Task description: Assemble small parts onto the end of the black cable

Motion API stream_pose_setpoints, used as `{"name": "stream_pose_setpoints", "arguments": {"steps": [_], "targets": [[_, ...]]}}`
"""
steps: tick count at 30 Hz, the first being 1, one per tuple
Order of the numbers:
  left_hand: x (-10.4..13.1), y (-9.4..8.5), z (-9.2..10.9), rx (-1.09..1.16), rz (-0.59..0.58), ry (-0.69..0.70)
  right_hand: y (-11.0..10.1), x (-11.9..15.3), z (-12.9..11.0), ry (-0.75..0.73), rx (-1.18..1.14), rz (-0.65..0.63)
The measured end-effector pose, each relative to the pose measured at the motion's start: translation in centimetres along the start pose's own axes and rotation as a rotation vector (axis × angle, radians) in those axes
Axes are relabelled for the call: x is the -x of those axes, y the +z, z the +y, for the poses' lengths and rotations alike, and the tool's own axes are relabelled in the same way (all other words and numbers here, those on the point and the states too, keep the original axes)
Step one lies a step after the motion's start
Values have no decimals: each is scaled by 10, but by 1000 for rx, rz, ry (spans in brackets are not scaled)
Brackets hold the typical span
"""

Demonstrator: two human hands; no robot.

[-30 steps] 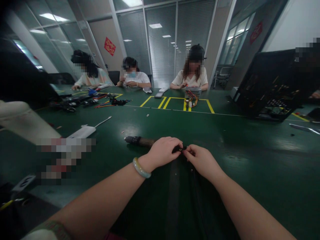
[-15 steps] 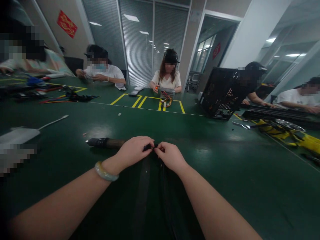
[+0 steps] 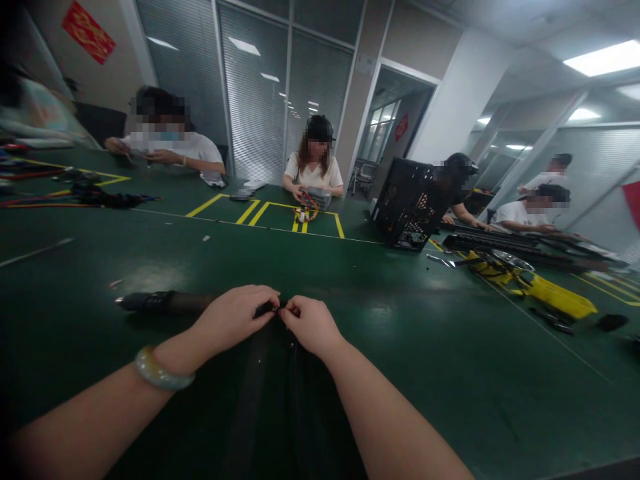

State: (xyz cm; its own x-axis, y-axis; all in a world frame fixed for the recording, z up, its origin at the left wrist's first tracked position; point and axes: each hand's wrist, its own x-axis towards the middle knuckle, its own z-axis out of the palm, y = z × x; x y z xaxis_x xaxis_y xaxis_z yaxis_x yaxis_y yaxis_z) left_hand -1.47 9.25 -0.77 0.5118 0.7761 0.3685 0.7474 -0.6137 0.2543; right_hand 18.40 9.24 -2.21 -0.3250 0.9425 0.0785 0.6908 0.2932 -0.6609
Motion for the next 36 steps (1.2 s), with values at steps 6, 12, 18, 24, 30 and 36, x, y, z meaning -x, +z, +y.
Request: {"name": "stream_pose_setpoints", "arguments": {"steps": [6,12,18,24,30,36], "targets": [[0,0,2,-14,7,-47,0,0,0,-10,-14,1],[0,0,1,-21,11,-14,0,0,-1,0,-20,-1],[1,0,2,-21,6,-23,-1,1,-3,6,-34,-3],[2,0,3,-23,19,-41,-1,1,-4,1,-31,1],[2,1,3,-27,23,-43,-1,0,-3,5,-41,-5],[3,0,3,-14,25,-46,-1,0,-3,-9,-31,-4]]}}
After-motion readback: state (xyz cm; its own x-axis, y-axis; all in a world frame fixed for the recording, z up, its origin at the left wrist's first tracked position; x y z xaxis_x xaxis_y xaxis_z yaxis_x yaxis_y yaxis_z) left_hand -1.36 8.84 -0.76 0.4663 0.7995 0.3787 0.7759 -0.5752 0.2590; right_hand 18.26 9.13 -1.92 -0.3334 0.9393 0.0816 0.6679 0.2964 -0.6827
